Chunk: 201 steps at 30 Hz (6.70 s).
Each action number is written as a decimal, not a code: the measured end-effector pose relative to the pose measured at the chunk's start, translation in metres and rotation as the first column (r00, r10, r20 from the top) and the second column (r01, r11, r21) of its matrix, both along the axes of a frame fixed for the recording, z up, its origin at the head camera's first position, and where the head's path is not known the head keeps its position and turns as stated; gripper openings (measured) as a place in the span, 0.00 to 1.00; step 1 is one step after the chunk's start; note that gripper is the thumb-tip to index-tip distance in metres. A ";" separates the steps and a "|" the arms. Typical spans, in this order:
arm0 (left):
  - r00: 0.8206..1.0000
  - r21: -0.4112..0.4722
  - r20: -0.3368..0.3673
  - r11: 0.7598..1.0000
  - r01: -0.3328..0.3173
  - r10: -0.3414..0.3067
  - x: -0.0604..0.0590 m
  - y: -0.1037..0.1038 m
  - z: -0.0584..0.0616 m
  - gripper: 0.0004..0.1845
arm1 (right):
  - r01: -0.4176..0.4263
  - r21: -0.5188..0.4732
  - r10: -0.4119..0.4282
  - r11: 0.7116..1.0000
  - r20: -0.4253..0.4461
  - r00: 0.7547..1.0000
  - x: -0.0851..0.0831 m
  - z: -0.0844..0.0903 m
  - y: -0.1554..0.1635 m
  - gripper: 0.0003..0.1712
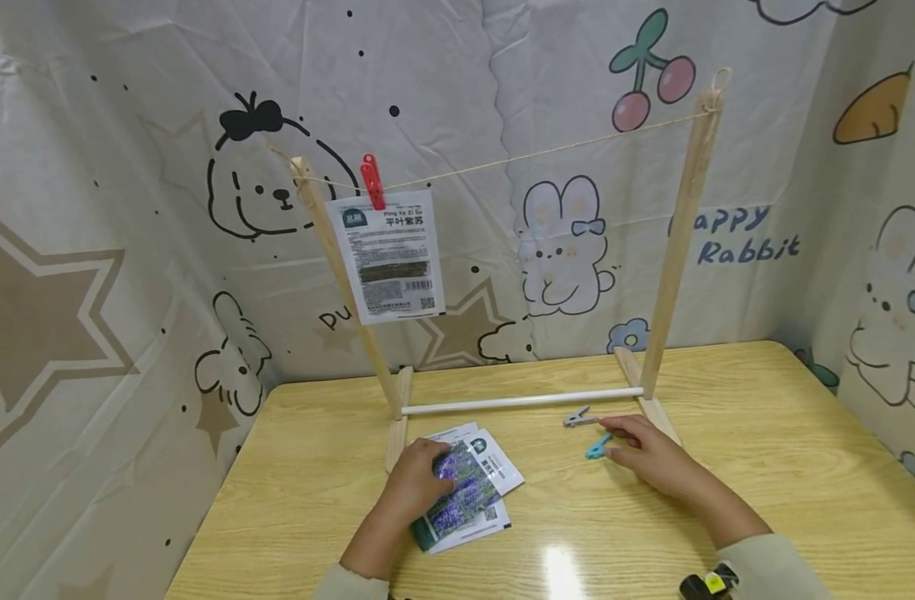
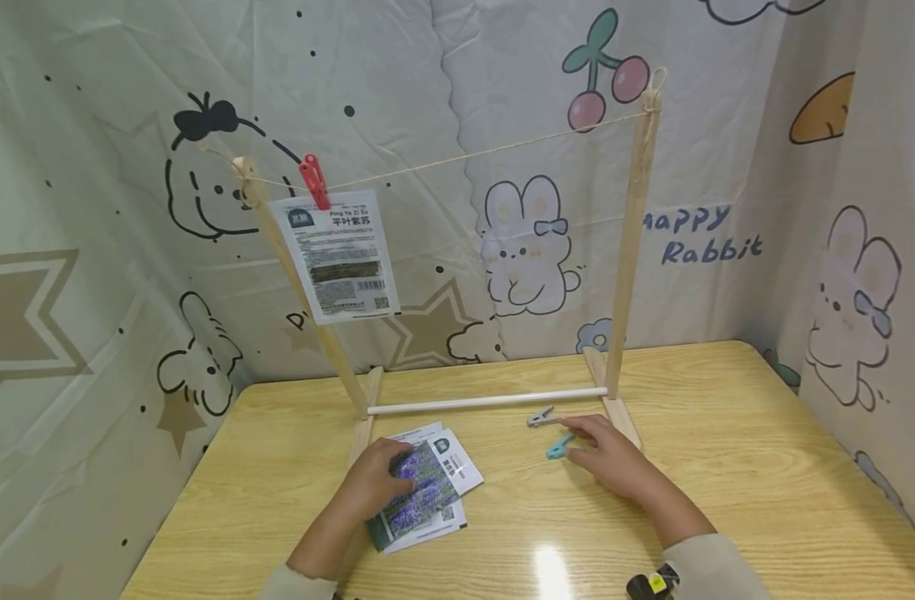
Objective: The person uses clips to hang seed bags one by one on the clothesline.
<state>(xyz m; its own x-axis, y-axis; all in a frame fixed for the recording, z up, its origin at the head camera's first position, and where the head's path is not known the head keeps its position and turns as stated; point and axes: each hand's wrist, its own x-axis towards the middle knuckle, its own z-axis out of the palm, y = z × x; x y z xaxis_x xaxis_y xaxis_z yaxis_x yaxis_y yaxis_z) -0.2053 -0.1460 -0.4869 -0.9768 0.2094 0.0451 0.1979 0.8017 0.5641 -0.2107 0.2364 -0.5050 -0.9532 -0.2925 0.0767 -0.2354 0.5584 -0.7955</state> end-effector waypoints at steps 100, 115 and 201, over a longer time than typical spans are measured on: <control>0.922 0.651 0.372 0.738 -0.180 -0.103 -0.006 -0.024 0.013 0.13 | -0.006 0.059 0.005 0.998 0.017 1.000 -0.003 -0.006 0.000 0.15; 0.930 0.673 0.356 0.716 -0.185 -0.094 -0.002 -0.019 0.023 0.14 | -0.009 0.057 0.009 0.998 0.014 1.000 -0.003 -0.005 0.000 0.15; 0.968 0.749 0.239 0.620 -0.231 0.072 0.005 -0.004 0.044 0.14 | -0.002 -0.007 0.002 1.000 0.009 1.000 -0.005 0.006 0.001 0.17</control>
